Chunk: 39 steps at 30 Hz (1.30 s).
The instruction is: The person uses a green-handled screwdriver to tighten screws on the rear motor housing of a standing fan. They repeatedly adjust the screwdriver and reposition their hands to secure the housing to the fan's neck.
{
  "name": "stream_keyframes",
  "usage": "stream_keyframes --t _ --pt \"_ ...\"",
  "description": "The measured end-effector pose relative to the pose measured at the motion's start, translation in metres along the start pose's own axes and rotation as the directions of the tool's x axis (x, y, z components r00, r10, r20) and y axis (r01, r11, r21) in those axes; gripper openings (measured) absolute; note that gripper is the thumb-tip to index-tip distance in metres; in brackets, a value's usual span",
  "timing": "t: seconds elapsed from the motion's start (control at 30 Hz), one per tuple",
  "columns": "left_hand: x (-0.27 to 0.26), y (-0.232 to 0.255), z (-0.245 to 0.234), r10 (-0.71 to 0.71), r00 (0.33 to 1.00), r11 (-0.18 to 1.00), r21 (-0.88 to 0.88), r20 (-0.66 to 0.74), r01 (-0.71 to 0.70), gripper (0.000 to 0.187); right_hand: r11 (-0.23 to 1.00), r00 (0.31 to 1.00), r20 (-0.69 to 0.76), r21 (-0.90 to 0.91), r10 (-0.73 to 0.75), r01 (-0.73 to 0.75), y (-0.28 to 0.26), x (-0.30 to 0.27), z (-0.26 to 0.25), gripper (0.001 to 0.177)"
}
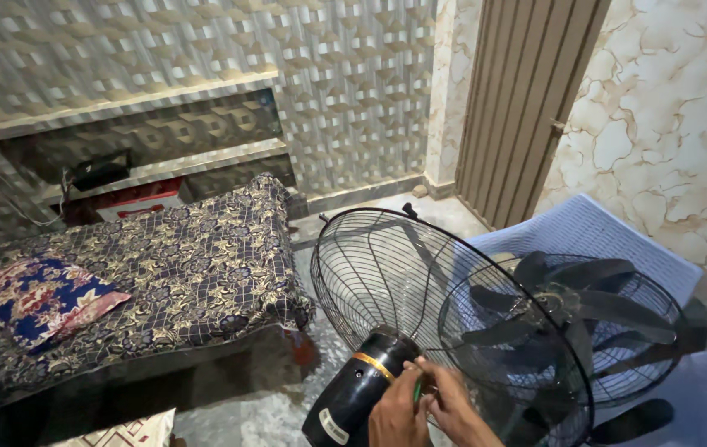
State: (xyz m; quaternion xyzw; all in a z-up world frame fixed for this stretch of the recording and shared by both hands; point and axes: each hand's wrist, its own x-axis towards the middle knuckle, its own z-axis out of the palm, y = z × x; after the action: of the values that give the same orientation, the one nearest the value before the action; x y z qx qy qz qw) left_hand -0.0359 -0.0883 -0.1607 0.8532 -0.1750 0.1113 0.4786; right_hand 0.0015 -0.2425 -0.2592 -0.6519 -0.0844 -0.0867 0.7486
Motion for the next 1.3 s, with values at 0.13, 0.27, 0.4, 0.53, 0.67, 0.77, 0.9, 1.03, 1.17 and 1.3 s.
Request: stream_keyframes --t 0.13,0.27,0.4,0.53,0.67,0.77,0.9,1.03,1.17,1.3 --pt "-0.023 -0.042 0.048 0.005 0.999 1.0 0.008 -0.043 -0.005 0.055 0.652 0.621 -0.241 0.456 0.746 -0.606 -0.029 0.013 0.004 0.029" --pt "-0.035 -0.082 0.112 0.006 0.983 1.0 0.026 -0.181 -0.001 0.059 0.695 0.666 -0.205 0.278 0.717 -0.663 -0.033 0.009 -0.008 0.03" --pt "-0.046 -0.091 0.157 0.003 0.922 0.996 0.081 -0.386 0.031 0.054 0.705 0.683 -0.176 0.176 0.709 -0.687 -0.027 0.008 -0.022 0.024" --pt "-0.057 -0.08 0.161 -0.254 0.914 0.967 -0.051 -0.317 0.251 0.062 0.767 0.758 -0.186 -0.028 0.626 -0.641 -0.032 0.002 -0.027 0.03" --pt "-0.052 -0.072 0.153 -0.482 0.868 0.873 0.019 -0.121 0.488 0.081 0.686 0.723 -0.322 -0.241 0.611 -0.687 -0.038 0.001 -0.026 0.035" --pt "-0.051 -0.072 0.148 -0.564 0.824 0.825 -0.002 -0.058 0.565 0.079 0.675 0.79 -0.293 -0.411 0.539 -0.613 -0.034 0.002 -0.029 0.038" --pt "-0.043 -0.064 0.144 -0.598 0.797 0.801 -0.038 -0.091 0.597 0.081 0.646 0.798 -0.297 -0.472 0.525 -0.6 -0.022 0.01 -0.033 0.04" --pt "-0.041 -0.045 0.134 -0.559 0.81 0.829 -0.123 -0.179 0.545 0.077 0.721 0.855 -0.319 -0.462 0.409 -0.517 -0.007 0.007 -0.032 0.038" --pt "-0.037 -0.033 0.138 -0.639 0.749 0.769 -0.156 -0.175 0.62 0.076 0.668 0.824 -0.281 -0.486 0.491 -0.564 0.009 0.015 -0.046 0.037" --pt "-0.024 -0.059 0.15 -0.658 0.75 0.74 -0.233 -0.057 0.631 0.061 0.798 0.794 -0.15 -0.048 0.589 -0.6 0.041 0.029 -0.048 0.04"
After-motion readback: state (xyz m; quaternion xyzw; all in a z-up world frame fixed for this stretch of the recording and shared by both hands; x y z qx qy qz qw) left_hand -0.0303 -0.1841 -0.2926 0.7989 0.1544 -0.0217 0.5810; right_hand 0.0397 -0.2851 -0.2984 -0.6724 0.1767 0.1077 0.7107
